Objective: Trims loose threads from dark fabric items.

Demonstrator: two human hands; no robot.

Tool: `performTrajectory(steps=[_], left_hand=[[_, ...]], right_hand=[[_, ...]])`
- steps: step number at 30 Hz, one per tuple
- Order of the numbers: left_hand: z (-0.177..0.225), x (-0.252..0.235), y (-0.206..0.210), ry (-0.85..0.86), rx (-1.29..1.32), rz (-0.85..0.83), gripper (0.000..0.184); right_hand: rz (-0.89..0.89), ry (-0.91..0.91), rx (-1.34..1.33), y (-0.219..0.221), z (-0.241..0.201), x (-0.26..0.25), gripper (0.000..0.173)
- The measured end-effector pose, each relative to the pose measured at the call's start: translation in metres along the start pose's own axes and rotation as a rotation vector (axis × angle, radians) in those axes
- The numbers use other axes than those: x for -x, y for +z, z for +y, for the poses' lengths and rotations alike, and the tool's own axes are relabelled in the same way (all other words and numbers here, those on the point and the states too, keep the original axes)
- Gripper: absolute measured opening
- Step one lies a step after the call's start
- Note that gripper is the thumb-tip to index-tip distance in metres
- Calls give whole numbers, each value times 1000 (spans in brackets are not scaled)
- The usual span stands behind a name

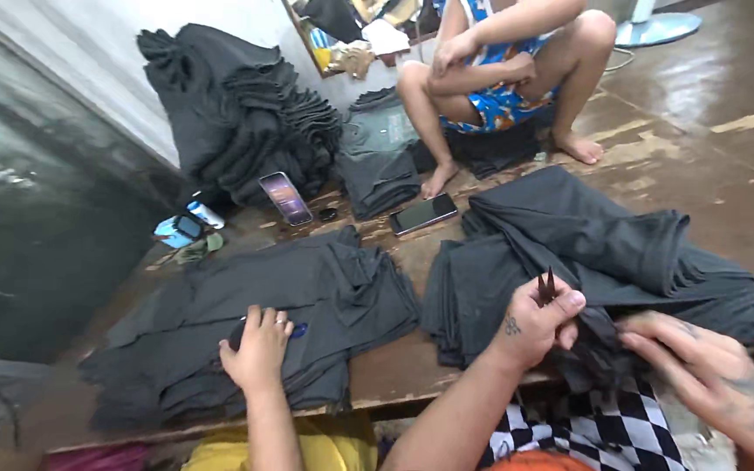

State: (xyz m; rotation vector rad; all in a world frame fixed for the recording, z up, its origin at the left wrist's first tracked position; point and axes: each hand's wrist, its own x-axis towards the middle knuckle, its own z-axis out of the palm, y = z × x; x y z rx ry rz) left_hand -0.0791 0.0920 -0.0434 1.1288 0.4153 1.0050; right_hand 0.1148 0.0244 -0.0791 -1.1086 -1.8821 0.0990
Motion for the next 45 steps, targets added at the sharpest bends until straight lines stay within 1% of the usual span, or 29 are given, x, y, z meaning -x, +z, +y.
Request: performTrajectory(steps=[2,4,6,8,9,11,12,14,15,17,19,22,23,26,27,29,32,35,36,38,39,40,42,43,44,45], left_hand=[[-1,1,-4,-22,15,-21,17],[-1,0,-6,-34,15,-49,18],[-2,-1,-6,-40,7,-61,18],[-3,-2,-5,-50,-1,-67,18],[-3,-2,-5,-52,-4,-74,18],[-5,-2,-7,-55,2,-100,18],[-6,-1,-9,-55,6,-115,17],[-7,0,-14,-51,12,-131,16],[-8,1,-15,-52,11,-128,16],[-8,2,-17,-50,-3,-121,16],[-9,1,-16,-41,-22,-133,15],[-11,0,-18,-48,-16,-159,14],[-13,0,-19,-54,-11,-168,13],[-19,4,-22,-73,-13,-190,12],[-21,6,-24,-76,-22,-201,11],[-25,8,-25,-71,-43,-218,12],[-28,9,-25,-73,-50,-215,11],[-32,9,-26,-88,-24,-204,10],[-33,9,-26,-88,-24,-203,10],[-33,8,-26,-74,-26,-198,11],[-31,7,-25,-65,-31,-194,12],[-26,6,-22,-51,-51,-184,11],[-15,4,-15,-37,-159,-142,6],[-10,4,-10,-28,-263,-116,4],[-6,4,-7,-2,-425,-101,6],[-2,3,-6,46,-635,-112,17]], right_hand=[[-129,65,-199,-19,7,8,35],[-191,143,-300,-27,7,8,41],[-177,203,-249,-24,2,6,50],[-102,179,-52,-9,-3,1,58],[-37,121,66,0,-5,-2,56],[36,-5,220,10,-5,-4,41],[16,-33,206,7,-4,-3,36],[-107,-13,12,-12,-4,-4,33],[-169,21,-100,-22,-3,-4,36],[-234,79,-253,-34,-1,-5,41],[-238,127,-257,-38,-2,-5,47],[-218,157,-78,-29,-11,-10,58],[-198,141,-14,-21,-14,-13,57],[-131,70,92,-5,-18,-16,30],[-132,50,67,-9,-18,-18,26],[-166,46,-59,-24,-14,-20,29],[-248,106,-192,-39,-11,-18,37],[-229,179,-91,-34,-20,-16,37],[-197,168,-38,-27,-20,-14,37],[-78,47,87,-8,-10,-7,31],[-28,-23,108,-2,-3,-4,28],[-4,-77,72,-2,1,-4,28],[-25,-116,-48,-11,-1,-4,29],[-39,-107,-93,-16,-6,-3,30],[-47,-84,-130,-19,-10,-1,30],[-42,-59,-154,-20,-13,0,31]])
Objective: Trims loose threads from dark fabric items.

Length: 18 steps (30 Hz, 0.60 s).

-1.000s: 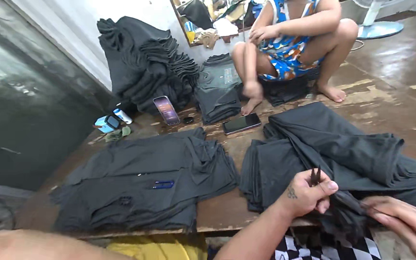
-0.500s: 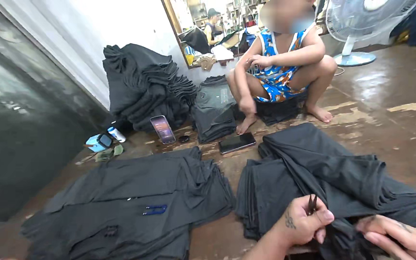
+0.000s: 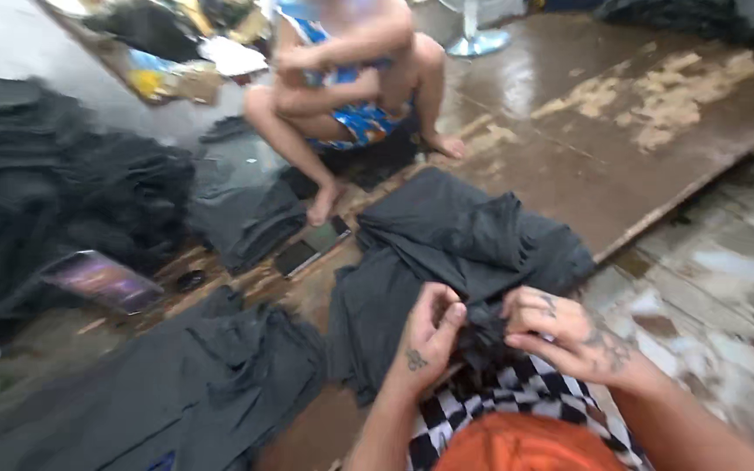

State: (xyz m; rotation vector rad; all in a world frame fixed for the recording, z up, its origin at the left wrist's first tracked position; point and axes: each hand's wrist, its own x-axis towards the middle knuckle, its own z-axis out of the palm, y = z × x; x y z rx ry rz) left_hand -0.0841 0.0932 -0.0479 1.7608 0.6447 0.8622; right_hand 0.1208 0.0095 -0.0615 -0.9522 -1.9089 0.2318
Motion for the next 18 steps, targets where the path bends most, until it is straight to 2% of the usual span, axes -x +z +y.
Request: performTrajectory(steps=[2,4,7,11,18], left_hand=[[6,0,-7,86,-401,-21,41],[14,4,-14,205,-628,-39,37],[27,10,-22,366,-817,-95,26],[33,13,-13,411,-945,-128,24],[28,17,-10,405,-885,-99,26]], right_hand=[[43,23,-36,2,-2,5,30],[84,30,-71,5,-2,11,29],[112,54,-92,8,-4,13,28],[141,47,-97,14,-10,9,26],[100,10,-46,13,-10,10,24]])
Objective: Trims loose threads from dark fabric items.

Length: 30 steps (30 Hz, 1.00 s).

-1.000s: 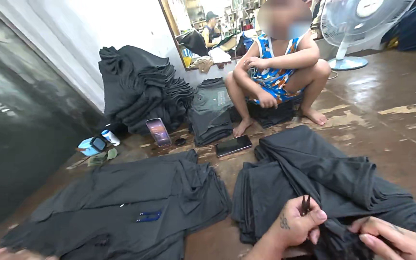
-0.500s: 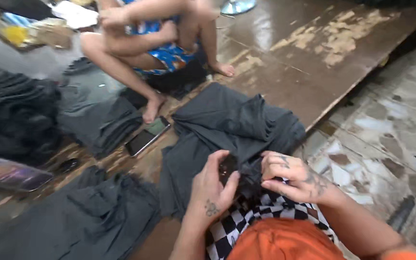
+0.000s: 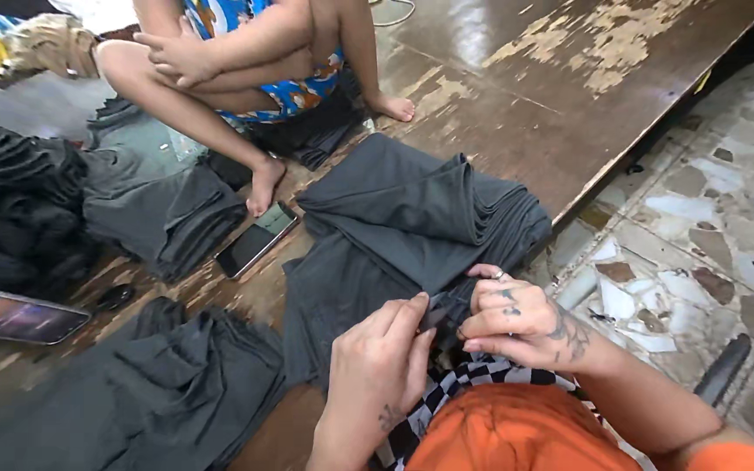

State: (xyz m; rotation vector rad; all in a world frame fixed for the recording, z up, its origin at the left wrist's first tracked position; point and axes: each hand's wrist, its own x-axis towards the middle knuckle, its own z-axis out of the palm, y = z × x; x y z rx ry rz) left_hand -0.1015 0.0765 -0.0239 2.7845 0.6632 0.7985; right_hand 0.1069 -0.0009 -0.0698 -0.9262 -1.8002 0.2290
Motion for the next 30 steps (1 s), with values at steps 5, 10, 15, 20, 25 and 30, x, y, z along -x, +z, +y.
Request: performTrajectory(steps=[5,10,15,20,25,30], left_hand=[[-5,3,5,-84,61,61,24],[-1,-11,26,-476,666,211,23],[-2,-17,41,-499,1262,288,14],[-20,-11,43,-489,1543,192,13],[-26,-8,44,-493,1567,131,10],[-27,-9,38,-407,1186,120,10]], right_hand=[[-48,-60,-57,-1,-1,4,40],[72,27,20,-8,3,-6,66],[19,171,350,14,13,-16,47],[-21,103,93,-9,21,-7,25],[-46,161,114,-4,15,-7,29],[-41,83,188,-2,18,-9,24]])
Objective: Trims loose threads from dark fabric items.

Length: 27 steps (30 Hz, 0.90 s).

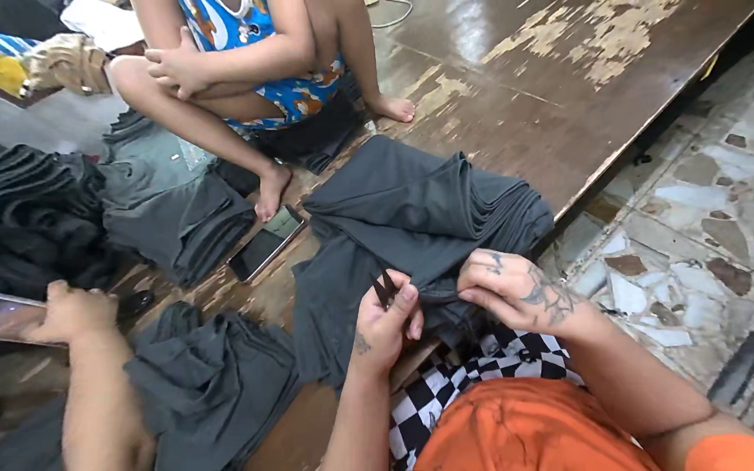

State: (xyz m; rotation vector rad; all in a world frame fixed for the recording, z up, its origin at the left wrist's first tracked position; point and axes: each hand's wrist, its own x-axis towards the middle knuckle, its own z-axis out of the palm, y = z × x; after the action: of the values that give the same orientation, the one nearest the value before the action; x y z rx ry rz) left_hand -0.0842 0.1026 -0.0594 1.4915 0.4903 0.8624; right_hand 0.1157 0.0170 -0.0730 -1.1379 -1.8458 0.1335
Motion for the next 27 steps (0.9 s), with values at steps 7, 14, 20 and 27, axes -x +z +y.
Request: performTrajectory(steps=[7,14,20,27], left_hand=[[25,12,0,286,-1079,-68,38],[48,14,7,451,-1269,-183,25],[45,15,14,415,-1289,-177,27],[31,15,10,148,-723,210,39]], right_hand=[[42,-7,-155,-7,-7,12,21],[101,-1,-228,-5,-10,14,19],[115,-42,-228,-1,-16,16,18],[73,-147,-169,-19,-25,3,42]])
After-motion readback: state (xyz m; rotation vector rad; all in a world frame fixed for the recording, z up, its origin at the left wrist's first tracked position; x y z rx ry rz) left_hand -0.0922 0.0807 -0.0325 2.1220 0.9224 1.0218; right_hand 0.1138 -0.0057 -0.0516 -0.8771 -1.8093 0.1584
